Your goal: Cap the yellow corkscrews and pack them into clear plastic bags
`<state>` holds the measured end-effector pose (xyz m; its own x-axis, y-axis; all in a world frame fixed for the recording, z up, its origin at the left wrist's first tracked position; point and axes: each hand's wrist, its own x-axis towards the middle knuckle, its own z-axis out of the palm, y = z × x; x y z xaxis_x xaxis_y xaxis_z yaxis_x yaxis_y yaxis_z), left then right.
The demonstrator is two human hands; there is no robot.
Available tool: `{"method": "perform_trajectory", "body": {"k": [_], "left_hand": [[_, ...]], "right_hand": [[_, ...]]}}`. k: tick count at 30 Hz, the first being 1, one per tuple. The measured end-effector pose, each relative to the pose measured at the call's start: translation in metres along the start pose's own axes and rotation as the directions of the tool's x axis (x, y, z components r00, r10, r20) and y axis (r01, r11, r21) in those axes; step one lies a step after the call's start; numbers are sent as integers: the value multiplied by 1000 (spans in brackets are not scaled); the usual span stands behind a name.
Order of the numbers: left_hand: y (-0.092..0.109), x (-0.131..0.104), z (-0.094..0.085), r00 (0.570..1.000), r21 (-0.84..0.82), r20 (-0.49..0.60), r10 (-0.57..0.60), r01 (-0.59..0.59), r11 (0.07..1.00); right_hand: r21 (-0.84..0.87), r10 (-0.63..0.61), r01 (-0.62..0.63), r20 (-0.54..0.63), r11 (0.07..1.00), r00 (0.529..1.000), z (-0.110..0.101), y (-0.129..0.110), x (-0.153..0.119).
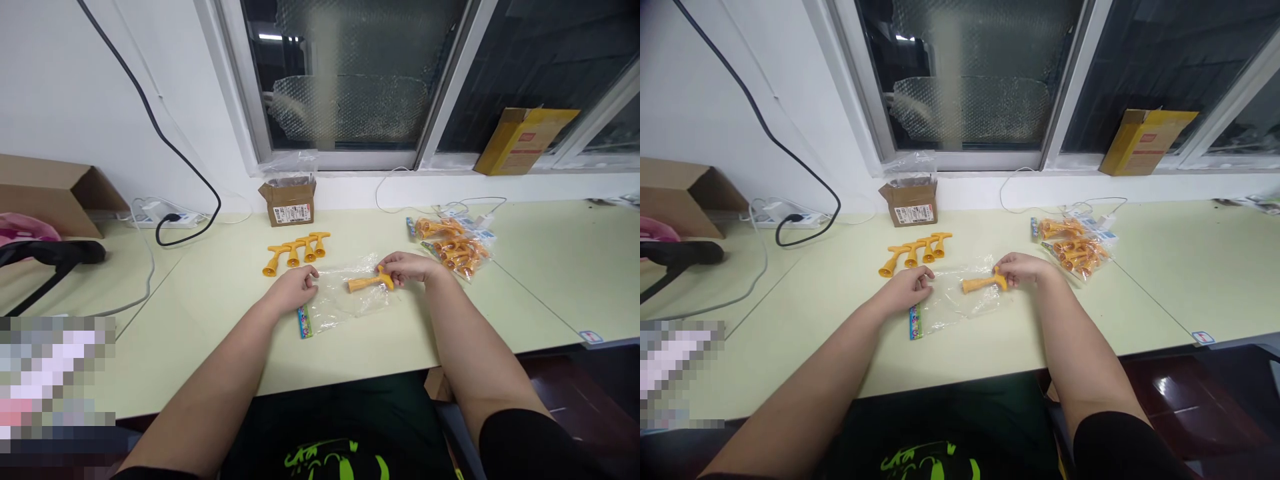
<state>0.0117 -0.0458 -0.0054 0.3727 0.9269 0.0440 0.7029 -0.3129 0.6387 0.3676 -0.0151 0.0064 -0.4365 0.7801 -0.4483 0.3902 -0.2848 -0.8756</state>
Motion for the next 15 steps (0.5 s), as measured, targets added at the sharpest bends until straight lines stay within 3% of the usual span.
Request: {"method": "perform_trajectory", "body": {"k": [5,10,15], "left_hand": [[-2,-1,1,1000,18,12,25,-25,1000],[9,-5,-3,998,84,67,-4,-2,996],[18,-9,-4,994,174,74,82,-94,980]], "right_hand": [[-22,-90,91,45,996,995,10,-6,0],[-29,-109,113,114,993,987,32,-5,17],[6,-280,280,49,960,959,56,-7,33]]}}
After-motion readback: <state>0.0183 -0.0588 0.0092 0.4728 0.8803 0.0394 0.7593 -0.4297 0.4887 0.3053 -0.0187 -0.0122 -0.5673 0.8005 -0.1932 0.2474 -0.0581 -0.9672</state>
